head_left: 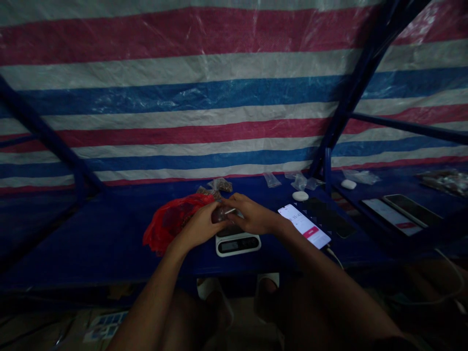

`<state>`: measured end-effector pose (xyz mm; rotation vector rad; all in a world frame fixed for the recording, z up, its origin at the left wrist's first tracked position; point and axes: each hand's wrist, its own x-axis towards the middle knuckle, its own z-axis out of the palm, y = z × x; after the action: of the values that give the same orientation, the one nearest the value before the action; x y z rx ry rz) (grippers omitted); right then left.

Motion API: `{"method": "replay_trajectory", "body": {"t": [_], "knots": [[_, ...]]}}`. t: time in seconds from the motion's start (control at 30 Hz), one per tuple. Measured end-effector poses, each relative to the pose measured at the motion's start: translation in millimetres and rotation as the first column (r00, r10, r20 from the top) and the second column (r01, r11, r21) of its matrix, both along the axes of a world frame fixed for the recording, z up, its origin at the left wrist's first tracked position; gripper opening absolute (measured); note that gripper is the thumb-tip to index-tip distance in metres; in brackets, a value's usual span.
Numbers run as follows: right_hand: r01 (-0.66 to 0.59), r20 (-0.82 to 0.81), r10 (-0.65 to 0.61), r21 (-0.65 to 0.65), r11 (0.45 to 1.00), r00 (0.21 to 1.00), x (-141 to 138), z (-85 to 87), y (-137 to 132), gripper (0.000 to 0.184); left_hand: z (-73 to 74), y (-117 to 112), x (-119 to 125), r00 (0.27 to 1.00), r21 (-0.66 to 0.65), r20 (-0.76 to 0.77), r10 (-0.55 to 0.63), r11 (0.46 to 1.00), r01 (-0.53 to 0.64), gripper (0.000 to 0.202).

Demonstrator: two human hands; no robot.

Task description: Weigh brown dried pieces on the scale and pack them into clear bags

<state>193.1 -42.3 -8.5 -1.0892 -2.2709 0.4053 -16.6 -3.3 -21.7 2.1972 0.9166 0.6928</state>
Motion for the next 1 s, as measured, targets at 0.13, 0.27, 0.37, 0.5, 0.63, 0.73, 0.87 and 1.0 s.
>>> {"method": "replay_trajectory", "body": {"t": [0.13,0.27,0.37,0.5,0.63,0.73,0.87,1.0], "knots": [[0.101,-0.148,-0.097,0.02,0.995,0.984,-1,7.9,2,0.042,0.5,0,0,0.998,-0.003,0.021,0.053,0.999,-0.053,0.049],[0.095,-0.159,-0.097,-0.017,0.995,0.983,1,15.9,1,0.028,4.9,-4,2,0.998,-0.014,0.033,0.044,0.999,-0.044,0.05],[0.125,-0.188,-0.134,-0.057,0.991,0.973,6,14.0,2,0.029,7.6,-5,4,0.999,-0.014,0.001,0.04,0.999,-0.04,0.05],[0.084,-0.345,-0.14,-0.171,0.982,0.928,16,5.4,4,0.035,7.3,-4,4,0.997,0.007,0.03,0.066,0.998,-0.066,0.049],[-0.021,-0.467,-0.107,-0.261,0.965,0.878,21,2.7,2,0.045,6.4,0,2,0.995,0.048,0.057,0.08,0.995,-0.083,0.05],[0.001,-0.467,-0.114,-0.236,0.972,0.877,25,3.6,1,0.049,8.8,0,-2,0.992,0.058,0.104,0.073,0.995,-0.079,0.049],[0.163,-0.314,-0.205,-0.155,0.975,0.927,32,-5.1,6,0.036,16.6,4,1,0.955,-0.01,0.257,0.149,0.988,-0.151,0.049],[0.22,-0.147,-0.247,-0.177,0.959,0.958,32,-22.6,14,0.034,19.9,31,25,0.908,-0.065,0.369,0.2,0.98,-0.189,0.051]]}}
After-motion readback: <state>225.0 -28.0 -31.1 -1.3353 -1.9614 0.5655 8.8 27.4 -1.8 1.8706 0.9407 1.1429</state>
